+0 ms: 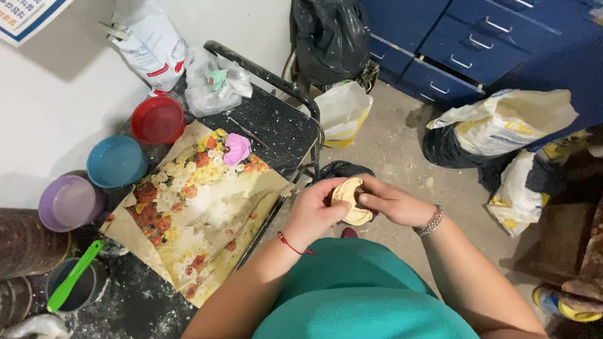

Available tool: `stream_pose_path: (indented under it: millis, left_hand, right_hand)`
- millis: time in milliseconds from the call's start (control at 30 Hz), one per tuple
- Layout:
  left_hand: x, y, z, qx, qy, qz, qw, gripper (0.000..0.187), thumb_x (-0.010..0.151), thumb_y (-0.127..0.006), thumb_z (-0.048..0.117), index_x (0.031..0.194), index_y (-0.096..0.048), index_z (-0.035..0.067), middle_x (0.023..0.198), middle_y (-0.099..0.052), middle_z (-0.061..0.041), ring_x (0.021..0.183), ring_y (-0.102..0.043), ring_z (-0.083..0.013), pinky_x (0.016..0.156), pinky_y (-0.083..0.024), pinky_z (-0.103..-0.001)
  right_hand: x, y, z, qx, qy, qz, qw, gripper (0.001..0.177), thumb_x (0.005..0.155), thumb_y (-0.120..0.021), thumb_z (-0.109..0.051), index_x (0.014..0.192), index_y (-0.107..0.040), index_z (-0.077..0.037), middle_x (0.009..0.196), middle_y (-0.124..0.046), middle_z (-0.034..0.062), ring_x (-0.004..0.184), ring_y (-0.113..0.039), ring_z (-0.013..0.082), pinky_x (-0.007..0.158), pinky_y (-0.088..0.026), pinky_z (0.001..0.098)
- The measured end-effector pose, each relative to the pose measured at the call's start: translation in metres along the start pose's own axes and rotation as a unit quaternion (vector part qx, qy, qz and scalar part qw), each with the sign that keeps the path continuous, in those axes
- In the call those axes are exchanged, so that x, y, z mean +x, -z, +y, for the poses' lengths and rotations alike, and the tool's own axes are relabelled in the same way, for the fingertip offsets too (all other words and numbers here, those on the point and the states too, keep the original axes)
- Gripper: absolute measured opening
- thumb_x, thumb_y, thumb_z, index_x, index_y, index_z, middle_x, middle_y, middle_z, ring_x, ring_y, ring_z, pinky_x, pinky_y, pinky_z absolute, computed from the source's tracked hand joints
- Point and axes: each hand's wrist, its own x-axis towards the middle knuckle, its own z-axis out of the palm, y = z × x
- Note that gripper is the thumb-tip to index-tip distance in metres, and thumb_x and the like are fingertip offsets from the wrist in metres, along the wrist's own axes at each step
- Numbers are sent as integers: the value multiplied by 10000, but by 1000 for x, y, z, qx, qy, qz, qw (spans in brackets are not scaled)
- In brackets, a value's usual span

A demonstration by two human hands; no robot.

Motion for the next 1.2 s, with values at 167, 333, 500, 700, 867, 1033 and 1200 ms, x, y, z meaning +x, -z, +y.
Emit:
stream_pose_path:
  millis: [167, 333, 500, 700, 867, 1033, 1200]
  left_hand:
    - [-11, -11, 23, 64, -13, 29, 997, 500, 727, -782, 16, 1212, -733, -95, 1004, -772, -267, 927, -726, -240, 692, -624, -354]
    - [-13, -17, 21, 118, -9, 59, 991, 473, 700, -794, 66, 1161, -774, -43, 952, -779, -221, 931, -764, -264, 720, -635, -369]
    - [-12, -15, 20, 112, -13, 60, 992, 487, 704, -751, 67, 1175, -766, -58, 954, -754, -248, 947, -735, -273, 751, -615, -398]
    - [-17, -2, 7, -18, 18, 50, 998, 568, 789, -780, 35, 1335, -663, -68, 1041, -737, -224, 860, -704, -206, 616, -642, -294]
    - [-21, 1, 3, -73, -38, 62, 995, 660, 781, -842, 8, 1384, -590, -88, 1100, -696, -219, 950, -678, -212, 721, -647, -323]
    - [-34, 6, 17, -42, -87, 88, 991, 611, 798, -849, 0, 1359, -616, -68, 1092, -709, -237, 992, -671, -231, 787, -629, -383]
    - [-46, 13, 20, 12, -41, 91, 995, 578, 850, -766, 46, 1370, -527, -39, 1003, -732, -255, 864, -679, -228, 711, -628, -350]
  right_hand:
    - [5, 15, 6, -119, 77, 123, 982, 202, 1057, -550, -244, 1014, -682, -96, 857, -637, 124, 838, -639, 342, 784, -527, 455]
    - [15, 13, -10, -152, 184, 162, 958, 313, 968, -731, -237, 707, -634, -93, 595, -551, 90, 607, -609, 323, 628, -510, 392]
    - [18, 18, -11, -97, 207, 114, 967, 323, 1062, -558, -210, 773, -660, -109, 655, -582, 65, 645, -620, 312, 658, -526, 398]
    - [11, 41, -11, -264, -94, 48, 959, 652, 933, -697, -194, 1520, -417, -150, 1001, -748, 248, 1018, -706, 508, 923, -538, 615]
    - [17, 29, 7, -50, -17, 127, 990, 351, 1063, -557, -296, 821, -692, -79, 631, -617, 85, 629, -587, 228, 618, -482, 349]
    - [24, 12, -10, 60, 101, 41, 992, 356, 1050, -557, -301, 794, -706, -104, 651, -660, 21, 628, -569, 137, 591, -477, 296]
    - [35, -1, -28, -4, 205, 20, 979, 475, 1030, -637, -191, 584, -495, -110, 519, -422, 20, 510, -426, 187, 522, -403, 316]
